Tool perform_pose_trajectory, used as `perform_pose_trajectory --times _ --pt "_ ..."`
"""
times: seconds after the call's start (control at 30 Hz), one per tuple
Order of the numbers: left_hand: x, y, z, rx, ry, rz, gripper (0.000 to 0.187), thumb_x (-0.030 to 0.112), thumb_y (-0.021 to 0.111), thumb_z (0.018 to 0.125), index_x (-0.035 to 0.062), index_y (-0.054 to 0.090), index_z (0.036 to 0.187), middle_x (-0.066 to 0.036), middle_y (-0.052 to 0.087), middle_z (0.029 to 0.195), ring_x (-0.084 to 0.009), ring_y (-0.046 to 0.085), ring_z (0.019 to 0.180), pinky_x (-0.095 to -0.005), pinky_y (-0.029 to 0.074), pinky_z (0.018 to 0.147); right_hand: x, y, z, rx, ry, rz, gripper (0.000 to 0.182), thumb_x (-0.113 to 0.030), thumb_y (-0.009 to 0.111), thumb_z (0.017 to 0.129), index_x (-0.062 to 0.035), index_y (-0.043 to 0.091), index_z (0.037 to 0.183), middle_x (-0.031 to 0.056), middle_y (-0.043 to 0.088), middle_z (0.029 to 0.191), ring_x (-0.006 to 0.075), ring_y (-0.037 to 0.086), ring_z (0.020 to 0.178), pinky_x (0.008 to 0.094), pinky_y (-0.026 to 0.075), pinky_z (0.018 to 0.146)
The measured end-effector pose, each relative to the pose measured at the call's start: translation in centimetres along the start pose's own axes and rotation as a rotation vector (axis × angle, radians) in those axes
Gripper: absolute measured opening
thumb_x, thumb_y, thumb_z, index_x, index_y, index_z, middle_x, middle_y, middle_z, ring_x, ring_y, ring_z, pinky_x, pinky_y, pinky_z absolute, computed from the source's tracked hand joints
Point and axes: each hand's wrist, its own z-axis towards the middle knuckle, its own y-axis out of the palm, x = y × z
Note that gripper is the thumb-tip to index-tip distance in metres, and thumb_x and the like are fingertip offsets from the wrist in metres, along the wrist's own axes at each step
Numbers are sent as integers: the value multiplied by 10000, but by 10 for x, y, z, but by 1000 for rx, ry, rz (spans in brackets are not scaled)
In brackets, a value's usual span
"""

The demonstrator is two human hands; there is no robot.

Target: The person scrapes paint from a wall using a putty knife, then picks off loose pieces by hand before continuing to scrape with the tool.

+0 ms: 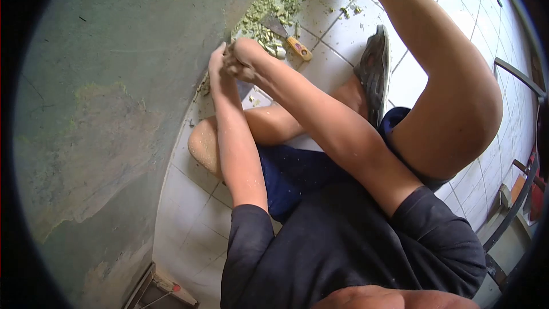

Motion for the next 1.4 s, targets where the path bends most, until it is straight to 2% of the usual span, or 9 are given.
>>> perform_pose_trajectory --times 0.07,0.13,0.3,0.43,0.53,0.57,0.83,1.2,1.4 --pt "-8 -23 32 44 -177 -9 271 311 543 1050 118 659 899 -29 635 812 -171 596 706 -342 487 670 0 -10 -1 -7 66 -61 220 -80 358 971 -75 434 764 35 413 613 112 309 418 253 257 359" --pt "1 -4 22 107 -141 26 398 429 471 1038 165 558 753 -7 511 571 -192 468 435 -367 385 414 12 -2 -22 44 10 -85 210 -107 386 979 -93 435 775 20 409 603 107 316 420 262 251 355" --pt "15 11 -11 177 4 -51 409 447 492 1035 178 554 733 -2 514 597 -175 465 456 -351 375 427 29 3 -28 -103 -137 -176 221 -120 398 984 -48 607 979 76 530 631 163 466 416 351 318 347" --pt "32 4 -33 -238 -110 -300 335 466 532 1038 172 602 893 -8 567 733 -135 519 576 -310 447 536 23 23 -57 50 -267 -263 401 -85 429 950 -27 672 1263 65 577 699 153 520 497 334 400 437" --pt "42 36 -34 103 132 -216 299 431 539 1048 153 627 984 -10 573 789 -116 549 676 -276 466 622 19 36 -70 74 -367 -298 390 -106 443 951 -11 662 1260 92 620 765 155 559 554 308 439 499" --pt "44 42 -45 86 170 -226 265 373 569 1049 117 637 1045 -8 574 830 -94 550 751 -235 454 676 19 40 -75 55 -418 -301 183 -209 486 1011 -85 591 1097 -6 470 643 83 372 414 262 300 359" --pt "71 37 -51 -48 430 -134 144 211 659 1014 74 627 988 1 596 840 -74 546 694 -213 480 628 52 34 -82 266 -766 -694 396 -329 511 1055 -3 552 835 48 545 602 119 518 440 293 410 404" --pt "126 50 -84 236 953 539 288 184 684 975 -20 603 790 37 582 667 -27 454 628 -243 382 557 51 39 -91 -157 -602 -331 475 -467 429 1078 -45 542 891 37 496 577 106 400 395 248 299 370" --pt "101 46 -103 326 1045 371 320 201 663 1009 3 564 778 64 474 650 -32 390 599 -255 310 507 37 37 -95 -247 -667 -385 296 -304 610 1040 -44 555 908 -35 482 606 46 418 487 218 314 430"
